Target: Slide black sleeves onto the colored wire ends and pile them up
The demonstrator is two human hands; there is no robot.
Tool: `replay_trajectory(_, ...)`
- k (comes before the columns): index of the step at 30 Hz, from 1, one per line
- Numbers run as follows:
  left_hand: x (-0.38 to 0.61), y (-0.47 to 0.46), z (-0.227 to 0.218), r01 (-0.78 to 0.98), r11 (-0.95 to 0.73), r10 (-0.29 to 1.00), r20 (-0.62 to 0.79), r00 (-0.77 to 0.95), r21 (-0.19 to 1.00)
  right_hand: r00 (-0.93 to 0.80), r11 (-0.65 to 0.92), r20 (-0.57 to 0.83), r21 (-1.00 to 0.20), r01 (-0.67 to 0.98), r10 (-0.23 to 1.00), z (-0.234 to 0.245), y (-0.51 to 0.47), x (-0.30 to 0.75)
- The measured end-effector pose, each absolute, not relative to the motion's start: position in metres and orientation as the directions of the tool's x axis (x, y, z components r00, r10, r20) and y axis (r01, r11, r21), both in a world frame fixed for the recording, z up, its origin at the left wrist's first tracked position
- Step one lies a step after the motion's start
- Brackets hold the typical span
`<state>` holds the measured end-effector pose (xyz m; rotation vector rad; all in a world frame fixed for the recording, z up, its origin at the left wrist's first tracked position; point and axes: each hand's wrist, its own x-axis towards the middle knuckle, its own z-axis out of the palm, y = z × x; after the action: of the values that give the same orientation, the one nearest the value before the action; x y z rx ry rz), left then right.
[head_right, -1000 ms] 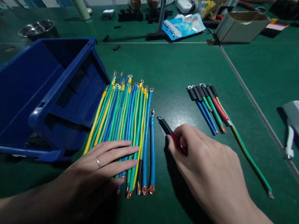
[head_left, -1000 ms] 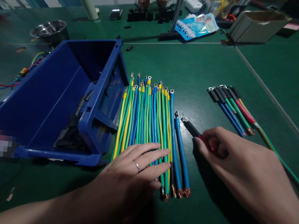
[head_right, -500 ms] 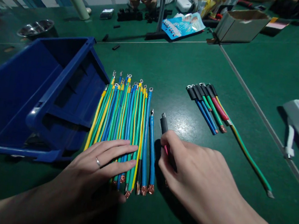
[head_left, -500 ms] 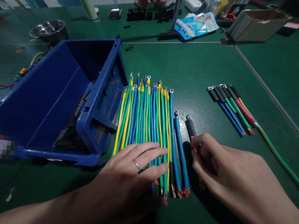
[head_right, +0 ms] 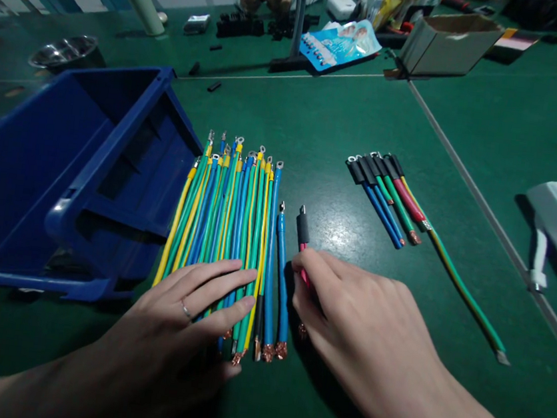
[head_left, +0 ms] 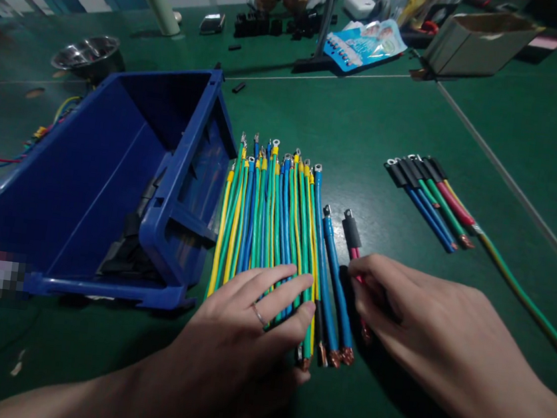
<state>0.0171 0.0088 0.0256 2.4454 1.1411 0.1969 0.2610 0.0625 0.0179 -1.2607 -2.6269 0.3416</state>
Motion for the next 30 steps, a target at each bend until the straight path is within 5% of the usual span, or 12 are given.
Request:
replay_trajectory(18,0.014,0.007,0.021,0.669,-0.611,0.755,0.056,0.654,0.424,-0.636,0.652,0.146,-0.215,0.727,0.758,0.020,0.064,0.257)
replay_trajectory(30,0.019,0.015,0.022,0.708,-0.571,0.745,-0.100,0.659,0.415,-0.637,0.675,0.225,-0.217,0.705,0.738,0.024,0.063,0.249)
